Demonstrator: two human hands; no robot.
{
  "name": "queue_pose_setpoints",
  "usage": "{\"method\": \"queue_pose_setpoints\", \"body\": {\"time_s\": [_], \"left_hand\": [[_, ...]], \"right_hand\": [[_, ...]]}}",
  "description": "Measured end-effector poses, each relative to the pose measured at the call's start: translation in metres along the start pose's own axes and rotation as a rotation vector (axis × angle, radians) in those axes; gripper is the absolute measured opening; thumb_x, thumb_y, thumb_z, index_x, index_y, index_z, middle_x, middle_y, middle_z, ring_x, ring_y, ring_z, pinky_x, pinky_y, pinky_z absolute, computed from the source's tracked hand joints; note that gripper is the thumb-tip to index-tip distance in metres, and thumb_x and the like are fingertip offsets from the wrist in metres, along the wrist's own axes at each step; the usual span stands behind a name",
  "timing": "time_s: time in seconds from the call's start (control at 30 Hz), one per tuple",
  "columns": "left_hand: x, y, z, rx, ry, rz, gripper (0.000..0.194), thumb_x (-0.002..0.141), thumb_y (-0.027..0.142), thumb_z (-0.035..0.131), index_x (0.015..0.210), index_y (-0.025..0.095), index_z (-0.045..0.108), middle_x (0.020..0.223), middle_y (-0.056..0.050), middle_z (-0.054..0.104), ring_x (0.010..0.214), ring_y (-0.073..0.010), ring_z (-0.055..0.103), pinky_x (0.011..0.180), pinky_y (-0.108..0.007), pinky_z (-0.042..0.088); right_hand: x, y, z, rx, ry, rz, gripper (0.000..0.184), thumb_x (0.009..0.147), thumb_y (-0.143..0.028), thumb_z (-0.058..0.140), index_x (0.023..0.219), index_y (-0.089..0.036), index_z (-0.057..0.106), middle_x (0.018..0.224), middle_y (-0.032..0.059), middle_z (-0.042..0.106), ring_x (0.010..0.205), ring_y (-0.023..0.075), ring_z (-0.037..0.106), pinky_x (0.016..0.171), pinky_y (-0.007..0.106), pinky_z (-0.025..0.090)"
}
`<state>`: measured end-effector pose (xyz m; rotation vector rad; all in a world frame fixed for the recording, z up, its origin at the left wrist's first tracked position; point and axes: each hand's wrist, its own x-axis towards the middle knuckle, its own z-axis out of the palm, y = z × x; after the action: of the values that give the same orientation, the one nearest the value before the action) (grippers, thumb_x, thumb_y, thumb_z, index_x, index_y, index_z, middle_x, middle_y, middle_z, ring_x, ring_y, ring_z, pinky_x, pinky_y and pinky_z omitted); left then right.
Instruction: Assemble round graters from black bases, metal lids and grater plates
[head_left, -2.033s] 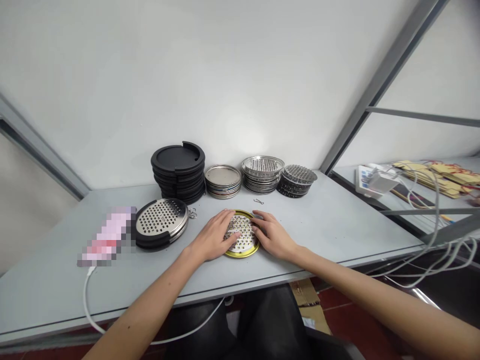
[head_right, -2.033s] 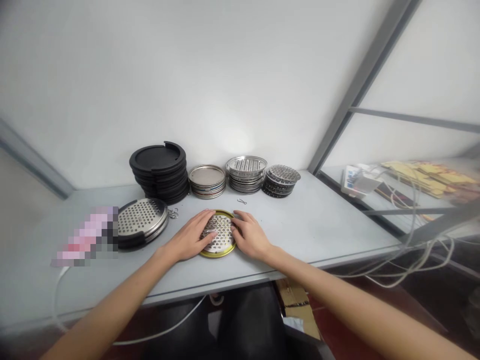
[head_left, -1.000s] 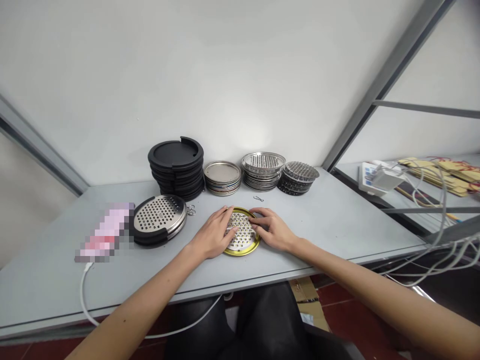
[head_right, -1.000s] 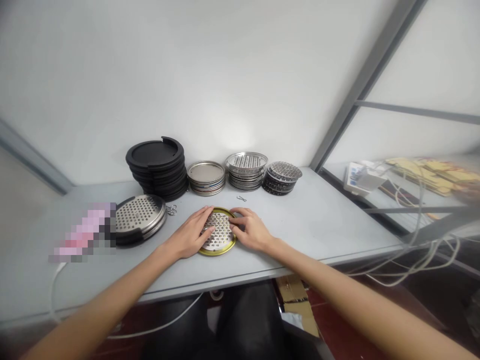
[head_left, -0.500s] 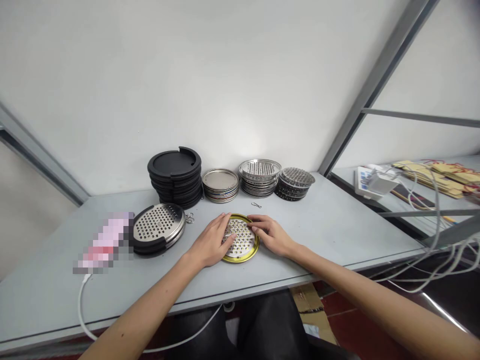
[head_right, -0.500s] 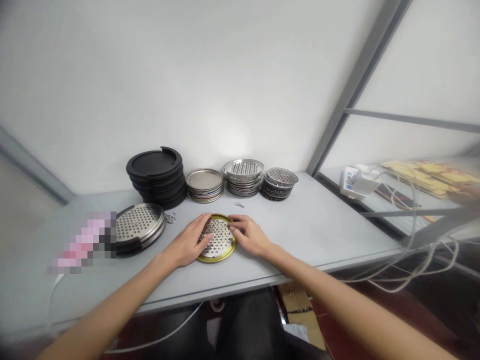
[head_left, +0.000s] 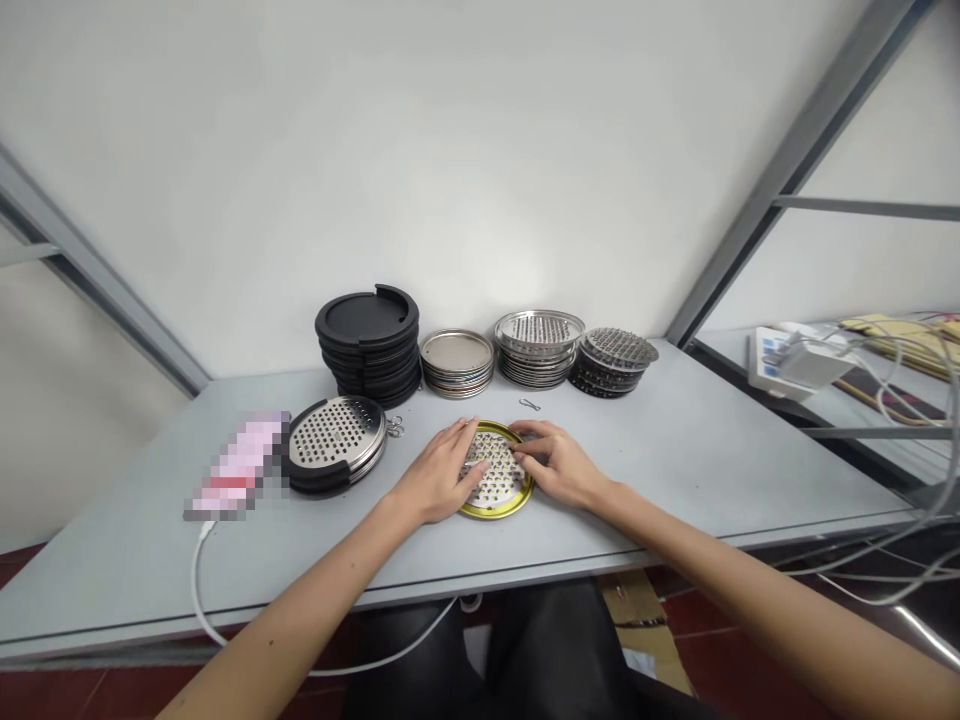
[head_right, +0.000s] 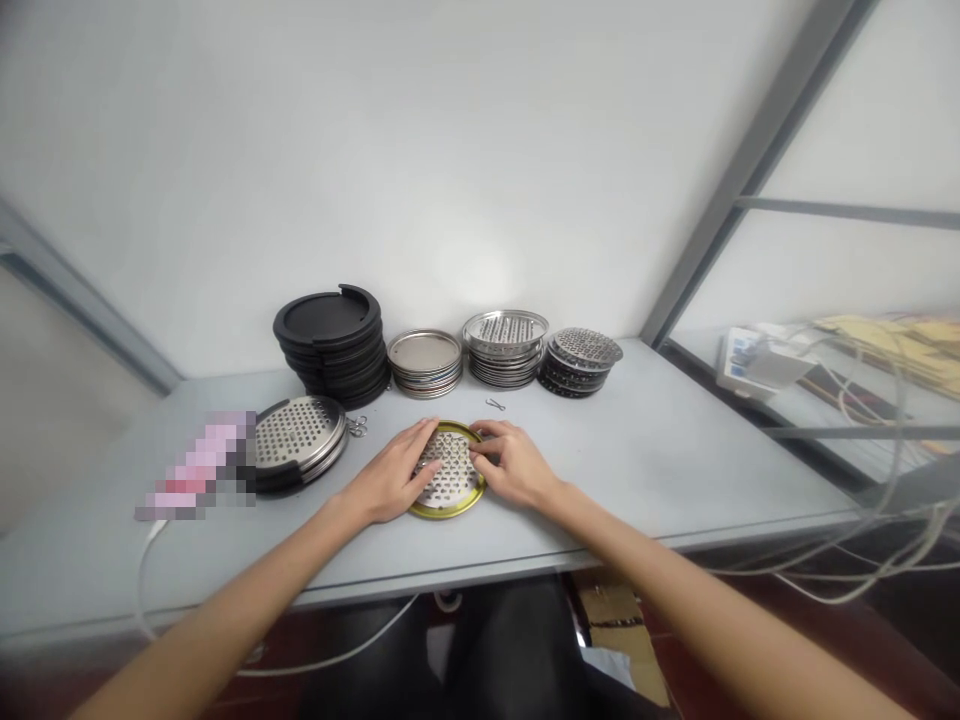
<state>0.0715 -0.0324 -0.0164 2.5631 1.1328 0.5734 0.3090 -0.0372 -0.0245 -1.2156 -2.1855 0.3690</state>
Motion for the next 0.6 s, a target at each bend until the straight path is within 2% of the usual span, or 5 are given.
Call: {"method": "queue_pose_setpoints", "body": {"time_s": [0.2,0.33,0.4,0.5,0.6], "left_hand": [[-0.001,-0.006,0.002,-0.013,0.02,0.028,0.062,0.098,0.046,0.035,0.149,0.013,0.026,0.151,-0.016,0.037,0.142,-0.027,0.031,0.116,-0.047,0.03],[-0.001,-0.005,-0.007,0.02,0.087,0.066,0.058,0.099,0.045,0.033,0.146,0.01,0.033,0.151,-0.018,0.037,0.143,-0.0283,0.029,0.116,-0.05,0.028],[-0.007,0.001,-0.016,0.046,0.109,0.093,0.061,0.097,0.049,0.039,0.144,0.01,0.036,0.15,-0.019,0.037,0.143,-0.0302,0.027,0.116,-0.052,0.028],[-0.024,0.012,-0.025,0.072,0.095,0.181,0.068,0.085,0.052,0.061,0.14,0.016,0.042,0.148,-0.017,0.041,0.14,-0.0324,0.033,0.113,-0.053,0.033],[-0.044,0.016,-0.025,0.11,0.099,0.277,0.041,0.084,0.038,0.067,0.121,0.021,0.061,0.141,-0.013,0.05,0.135,-0.031,0.04,0.109,-0.051,0.039]], "right_hand": [[-0.003,0.002,0.003,0.091,0.047,0.08,0.028,0.085,-0.027,0.054,0.099,-0.02,0.077,0.122,0.0113,0.066,0.114,0.0276,0.06,0.102,0.044,0.044],[-0.002,0.005,0.001,0.178,0.112,0.144,0.033,0.088,-0.033,0.052,0.107,-0.018,0.074,0.126,0.0134,0.063,0.118,0.0274,0.058,0.104,0.044,0.042],[-0.002,0.007,0.001,0.225,0.151,0.153,0.034,0.089,-0.034,0.051,0.11,-0.017,0.072,0.123,0.0133,0.064,0.116,0.0266,0.058,0.104,0.044,0.043],[-0.001,0.01,0.001,0.282,0.171,0.151,0.033,0.09,-0.034,0.05,0.107,-0.017,0.073,0.115,0.0122,0.067,0.111,0.0253,0.06,0.102,0.043,0.044],[0.0,0.011,0.0,0.308,0.177,0.158,0.031,0.089,-0.033,0.051,0.102,-0.017,0.073,0.11,0.0115,0.069,0.107,0.0248,0.061,0.099,0.042,0.045]]}}
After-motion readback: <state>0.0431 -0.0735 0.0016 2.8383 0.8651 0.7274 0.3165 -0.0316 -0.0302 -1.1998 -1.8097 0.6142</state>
